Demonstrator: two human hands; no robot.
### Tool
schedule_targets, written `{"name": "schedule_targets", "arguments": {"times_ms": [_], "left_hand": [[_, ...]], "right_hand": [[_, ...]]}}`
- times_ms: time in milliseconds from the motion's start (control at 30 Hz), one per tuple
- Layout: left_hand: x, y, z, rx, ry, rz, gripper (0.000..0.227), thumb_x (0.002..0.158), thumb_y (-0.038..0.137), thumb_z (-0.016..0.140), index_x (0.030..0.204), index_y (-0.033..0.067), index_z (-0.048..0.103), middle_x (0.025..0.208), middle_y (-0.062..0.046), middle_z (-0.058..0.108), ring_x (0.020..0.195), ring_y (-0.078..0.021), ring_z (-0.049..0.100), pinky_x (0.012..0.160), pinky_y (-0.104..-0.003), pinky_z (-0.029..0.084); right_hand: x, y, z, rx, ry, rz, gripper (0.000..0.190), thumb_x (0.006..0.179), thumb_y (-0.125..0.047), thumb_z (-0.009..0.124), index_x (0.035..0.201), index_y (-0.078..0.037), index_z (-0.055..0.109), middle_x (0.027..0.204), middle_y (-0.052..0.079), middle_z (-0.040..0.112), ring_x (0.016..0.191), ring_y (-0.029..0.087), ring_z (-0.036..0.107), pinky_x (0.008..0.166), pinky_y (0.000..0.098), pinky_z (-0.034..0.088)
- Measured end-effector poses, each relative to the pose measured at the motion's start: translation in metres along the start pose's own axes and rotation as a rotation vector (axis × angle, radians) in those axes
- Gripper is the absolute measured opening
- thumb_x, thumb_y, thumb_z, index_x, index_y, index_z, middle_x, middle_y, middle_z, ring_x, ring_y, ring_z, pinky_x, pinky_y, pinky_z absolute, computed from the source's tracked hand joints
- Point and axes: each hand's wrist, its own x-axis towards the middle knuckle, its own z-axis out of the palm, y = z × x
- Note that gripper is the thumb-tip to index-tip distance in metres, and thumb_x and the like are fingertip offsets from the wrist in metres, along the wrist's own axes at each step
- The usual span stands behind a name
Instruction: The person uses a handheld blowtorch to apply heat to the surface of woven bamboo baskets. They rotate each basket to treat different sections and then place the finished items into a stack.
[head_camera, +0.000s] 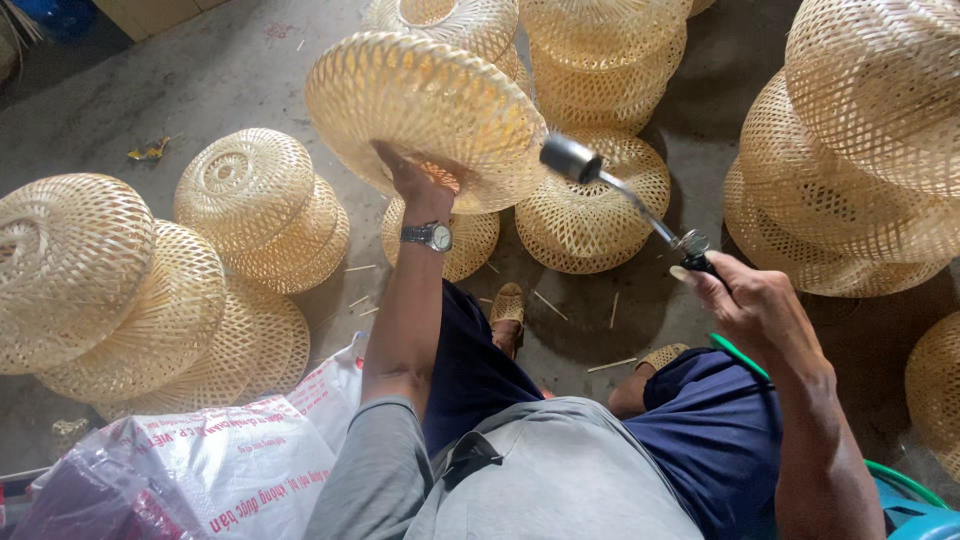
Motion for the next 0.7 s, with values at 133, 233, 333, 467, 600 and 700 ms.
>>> {"name": "schedule_targets", "arguments": {"times_ms": [133, 233, 333, 467, 600, 700], "left_hand": [[-0.009, 0.004, -0.001, -0.153, -0.178, -0.123, 0.093, 0.088, 0.079, 0.036, 0.159, 0.0199, 0.028, 0.164, -0.011, 0.032, 0.148, -0.0374, 0.035, 0.117, -0.061, 0.032], [-0.022, 0.013, -0.004, -0.148, -0.139, -0.223, 0.095, 0.087, 0.084, 0.028, 0.159, 0.0226, 0.027, 0.164, -0.011, 0.03, 0.149, -0.0402, 0.032, 0.115, -0.07, 0.03], [-0.038, 0.021, 0.011, -0.135, -0.064, -0.235, 0.099, 0.085, 0.087, 0.027, 0.16, 0.023, 0.027, 0.165, -0.014, 0.029, 0.15, -0.0425, 0.031, 0.115, -0.075, 0.03], [-0.061, 0.037, 0.027, -0.161, 0.145, -0.327, 0.1, 0.076, 0.089, 0.028, 0.156, 0.0288, 0.033, 0.161, -0.014, 0.034, 0.147, -0.0444, 0.032, 0.114, -0.072, 0.032], [-0.074, 0.039, 0.027, -0.176, -0.063, -0.367, 0.105, 0.079, 0.089, 0.025, 0.154, 0.0167, 0.039, 0.157, -0.023, 0.035, 0.143, -0.0491, 0.034, 0.106, -0.073, 0.031], [-0.071, 0.042, 0.024, -0.179, -0.15, -0.409, 0.101, 0.086, 0.085, 0.029, 0.152, 0.0104, 0.042, 0.159, -0.028, 0.035, 0.146, -0.0472, 0.033, 0.112, -0.073, 0.03]], "right_hand": [[-0.003, 0.008, 0.002, 0.019, 0.014, -0.027, 0.028, 0.101, -0.026, 0.064, 0.122, -0.011, 0.071, 0.065, 0.014, 0.054, 0.055, 0.016, 0.05, 0.056, 0.0385, 0.045], [-0.008, 0.011, 0.005, 0.113, 0.031, 0.02, 0.03, 0.1, -0.027, 0.063, 0.125, -0.011, 0.07, 0.067, 0.016, 0.056, 0.058, 0.015, 0.051, 0.055, 0.0375, 0.047], [-0.011, 0.015, 0.007, 0.049, 0.016, 0.058, 0.03, 0.1, -0.027, 0.064, 0.125, -0.012, 0.072, 0.066, 0.016, 0.053, 0.056, 0.017, 0.05, 0.055, 0.0374, 0.047], [-0.015, 0.025, 0.009, 0.305, 0.007, 0.106, 0.025, 0.102, -0.026, 0.063, 0.112, -0.005, 0.072, 0.066, 0.002, 0.052, 0.057, 0.009, 0.047, 0.051, 0.0302, 0.042], [-0.012, 0.037, 0.015, 0.407, -0.071, 0.323, 0.023, 0.101, -0.025, 0.062, 0.103, -0.005, 0.073, 0.061, 0.0, 0.048, 0.053, 0.009, 0.041, 0.046, 0.0294, 0.035], [-0.005, 0.058, 0.02, 0.557, -0.096, 0.304, 0.035, 0.106, -0.03, 0.061, 0.088, 0.0, 0.066, 0.061, 0.001, 0.049, 0.05, 0.01, 0.041, 0.044, 0.0299, 0.033]]}}
